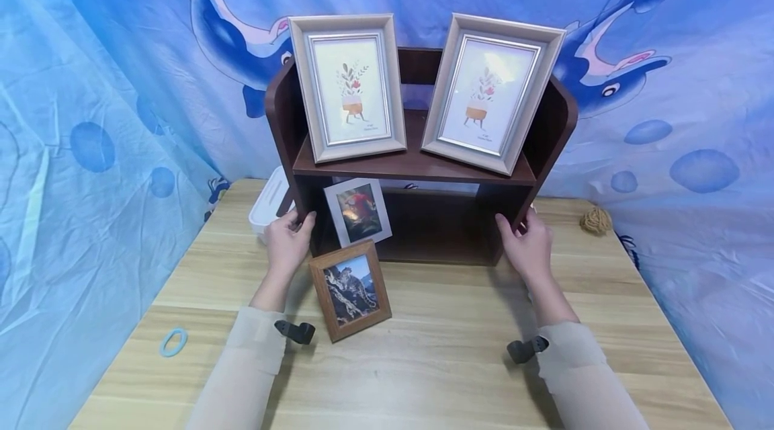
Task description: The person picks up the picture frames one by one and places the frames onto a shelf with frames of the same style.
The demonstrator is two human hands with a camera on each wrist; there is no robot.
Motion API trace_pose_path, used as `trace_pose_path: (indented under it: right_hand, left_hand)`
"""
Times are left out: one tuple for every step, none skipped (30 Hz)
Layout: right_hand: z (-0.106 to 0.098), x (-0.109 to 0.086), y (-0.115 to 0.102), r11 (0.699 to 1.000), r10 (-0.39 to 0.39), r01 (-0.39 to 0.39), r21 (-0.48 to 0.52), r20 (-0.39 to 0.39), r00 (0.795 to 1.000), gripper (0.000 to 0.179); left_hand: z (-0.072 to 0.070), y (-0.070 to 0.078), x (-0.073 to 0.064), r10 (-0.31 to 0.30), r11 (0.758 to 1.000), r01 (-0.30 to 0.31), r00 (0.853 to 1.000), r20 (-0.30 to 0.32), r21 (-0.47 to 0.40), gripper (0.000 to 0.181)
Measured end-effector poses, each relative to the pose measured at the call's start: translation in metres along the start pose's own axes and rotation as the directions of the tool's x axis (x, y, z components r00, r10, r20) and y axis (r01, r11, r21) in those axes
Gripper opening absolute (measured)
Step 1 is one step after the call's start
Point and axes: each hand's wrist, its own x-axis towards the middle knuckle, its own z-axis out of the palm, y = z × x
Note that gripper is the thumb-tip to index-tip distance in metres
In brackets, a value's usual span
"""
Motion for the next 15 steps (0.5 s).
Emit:
trace_pose_path:
  right_hand:
    - [0.000,0.000,0.000,1.000,-0.005,0.005,0.003,-0.004,1.000,0.023]
    - [0.000,0.000,-0.001,1.000,-0.009,0.009,0.006,-0.008,1.000,0.022]
    - [0.000,0.000,-0.001,1.000,-0.013,0.013,0.010,-0.013,1.000,0.021]
    - [0.000,0.000,-0.001,1.000,-0.017,0.017,0.015,-0.019,1.000,0.020]
    - [0.001,0.000,-0.002,1.000,-0.021,0.022,0.017,-0.027,0.999,0.020]
    - [0.001,0.000,-0.002,0.999,-0.027,0.027,0.017,-0.036,0.999,0.019]
    - [0.001,0.000,-0.002,0.999,-0.034,0.035,0.016,-0.045,0.998,0.018]
    - [0.001,0.000,-0.002,0.999,-0.043,0.044,0.017,-0.054,0.998,0.017]
    - [0.002,0.000,-0.002,0.998,-0.050,0.051,0.019,-0.062,0.997,0.016]
    - [0.002,0.000,-0.001,0.998,-0.058,0.060,0.019,-0.070,0.996,0.015]
    - [0.003,0.000,-0.001,0.998,-0.065,0.067,0.019,-0.076,0.995,0.014]
    - [0.003,0.000,0.000,0.997,-0.071,0.073,0.018,-0.083,0.994,0.013]
    - [0.003,0.000,0.000,0.997,-0.076,0.078,0.019,-0.088,0.993,0.012]
    - [0.003,0.000,0.000,0.997,-0.079,0.081,0.019,-0.091,0.993,0.011]
    - [0.003,0.000,0.001,0.996,-0.082,0.084,0.015,-0.095,0.992,0.011]
  left_hand:
    - [0.000,0.000,0.000,-0.004,1.000,0.004,1.000,0.000,-0.004,0.018]
    - [0.001,0.001,0.000,-0.007,1.000,0.007,1.000,0.000,-0.010,0.017]
    - [0.001,0.001,0.000,-0.009,1.000,0.009,1.000,-0.002,-0.011,0.017]
    - [0.001,0.001,0.000,-0.012,1.000,0.012,1.000,-0.003,-0.009,0.017]
    - [0.001,0.001,0.000,-0.015,1.000,0.015,1.000,-0.001,-0.009,0.018]
    - [0.000,0.002,0.000,-0.017,1.000,0.017,1.000,0.004,-0.009,0.018]
    - [0.000,0.003,0.000,-0.021,1.000,0.021,1.000,0.014,-0.017,0.018]
    - [-0.001,0.004,0.000,-0.023,0.999,0.023,0.999,0.029,-0.023,0.019]
    - [-0.002,0.004,0.000,-0.028,0.999,0.030,0.998,0.048,-0.038,0.021]
    - [-0.004,0.005,0.000,-0.039,0.997,0.043,0.997,0.072,-0.059,0.023]
    - [-0.006,0.005,-0.001,-0.052,0.995,0.060,0.994,0.096,-0.079,0.025]
    - [-0.008,0.005,-0.002,-0.067,0.992,0.080,0.990,0.124,-0.099,0.028]
    - [-0.011,0.005,-0.002,-0.085,0.988,0.103,0.985,0.148,-0.115,0.031]
    - [-0.013,0.004,-0.003,-0.103,0.985,0.125,0.980,0.169,-0.121,0.034]
    - [-0.015,0.004,-0.004,-0.122,0.981,0.148,0.974,0.189,-0.129,0.036]
